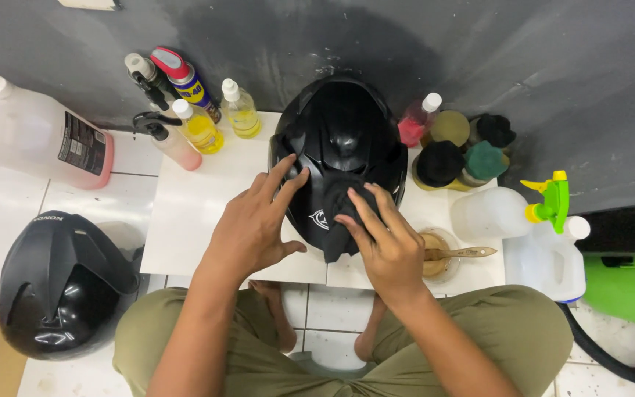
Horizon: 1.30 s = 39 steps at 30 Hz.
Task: The person wipes a black motorcycle helmet with a black cloth, focusing on the top and sides. They then use a small brush to apply a beige paste from a container onto the helmet's surface.
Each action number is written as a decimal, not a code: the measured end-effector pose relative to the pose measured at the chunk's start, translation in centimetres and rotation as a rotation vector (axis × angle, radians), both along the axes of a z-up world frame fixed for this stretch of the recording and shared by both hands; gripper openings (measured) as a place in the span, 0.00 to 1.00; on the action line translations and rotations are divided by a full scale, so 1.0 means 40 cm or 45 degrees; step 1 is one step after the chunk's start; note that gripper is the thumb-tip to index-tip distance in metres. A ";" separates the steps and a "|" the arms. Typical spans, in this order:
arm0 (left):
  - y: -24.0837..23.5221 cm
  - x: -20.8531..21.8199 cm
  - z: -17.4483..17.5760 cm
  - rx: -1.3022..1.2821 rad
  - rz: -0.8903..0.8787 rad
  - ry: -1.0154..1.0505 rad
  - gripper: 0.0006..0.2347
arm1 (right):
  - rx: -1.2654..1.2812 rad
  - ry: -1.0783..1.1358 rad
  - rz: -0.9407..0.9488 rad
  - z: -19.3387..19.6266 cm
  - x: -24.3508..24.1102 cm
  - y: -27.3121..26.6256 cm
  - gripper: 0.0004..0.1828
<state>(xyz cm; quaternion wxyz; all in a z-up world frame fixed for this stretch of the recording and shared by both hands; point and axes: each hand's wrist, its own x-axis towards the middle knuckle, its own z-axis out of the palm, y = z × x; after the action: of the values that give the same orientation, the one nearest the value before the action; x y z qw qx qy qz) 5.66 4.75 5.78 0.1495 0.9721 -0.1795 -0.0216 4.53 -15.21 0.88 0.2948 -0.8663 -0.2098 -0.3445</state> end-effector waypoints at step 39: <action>-0.045 0.043 -0.042 0.425 -0.131 0.063 0.29 | 0.325 0.252 -0.208 0.024 0.219 0.007 0.10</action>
<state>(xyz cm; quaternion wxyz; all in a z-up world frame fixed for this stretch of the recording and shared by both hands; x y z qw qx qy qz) 7.39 2.93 4.11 -0.0108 0.9721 -0.2193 -0.0826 13.28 -14.93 1.85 0.3927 -0.8655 -0.0632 -0.3044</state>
